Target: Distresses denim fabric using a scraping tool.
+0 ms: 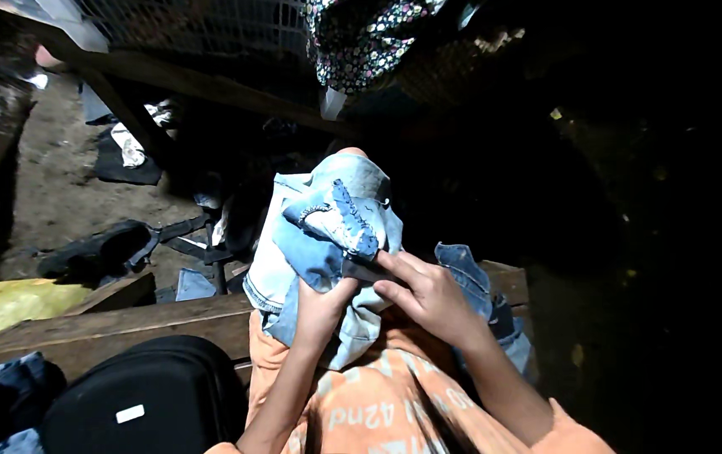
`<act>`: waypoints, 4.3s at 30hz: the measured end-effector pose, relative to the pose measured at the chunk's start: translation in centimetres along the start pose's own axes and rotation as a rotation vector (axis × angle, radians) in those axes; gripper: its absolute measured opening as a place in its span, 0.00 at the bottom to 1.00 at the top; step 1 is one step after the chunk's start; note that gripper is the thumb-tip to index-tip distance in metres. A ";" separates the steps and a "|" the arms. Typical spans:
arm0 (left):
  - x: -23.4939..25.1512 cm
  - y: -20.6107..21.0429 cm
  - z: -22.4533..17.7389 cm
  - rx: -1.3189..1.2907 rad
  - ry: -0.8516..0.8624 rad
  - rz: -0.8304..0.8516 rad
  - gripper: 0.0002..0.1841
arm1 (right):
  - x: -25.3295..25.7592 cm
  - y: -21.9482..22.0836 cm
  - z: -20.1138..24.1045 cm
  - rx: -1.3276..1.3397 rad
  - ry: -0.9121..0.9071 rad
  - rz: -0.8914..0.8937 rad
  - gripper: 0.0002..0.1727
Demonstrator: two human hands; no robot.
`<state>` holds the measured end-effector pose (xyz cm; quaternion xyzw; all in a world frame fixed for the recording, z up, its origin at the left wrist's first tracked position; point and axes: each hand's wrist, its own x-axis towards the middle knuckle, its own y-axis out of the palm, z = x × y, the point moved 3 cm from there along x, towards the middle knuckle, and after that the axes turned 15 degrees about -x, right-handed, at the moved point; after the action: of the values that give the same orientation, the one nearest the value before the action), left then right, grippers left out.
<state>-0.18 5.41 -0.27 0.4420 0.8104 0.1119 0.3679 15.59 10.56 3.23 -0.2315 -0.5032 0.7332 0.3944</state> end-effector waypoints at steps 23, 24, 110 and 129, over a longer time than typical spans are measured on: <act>-0.1 -0.1 -0.8 -0.030 -0.067 0.052 0.21 | 1.8 1.4 -1.3 1.236 0.346 0.412 0.05; 0.0 -0.2 -0.9 -0.022 -0.097 0.063 0.20 | 1.8 1.3 -1.4 1.235 0.354 0.439 0.06; -2.5 0.2 -1.6 -0.007 0.019 0.103 0.21 | -1.0 0.6 0.0 0.070 -0.081 -0.191 0.26; -1.1 -0.4 -0.7 0.001 -0.077 0.088 0.21 | 0.1 1.4 -1.2 0.776 0.175 0.170 0.22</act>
<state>-0.56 4.45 0.56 0.4815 0.7754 0.1103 0.3933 15.90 11.06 1.54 -0.1679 -0.1328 0.8761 0.4320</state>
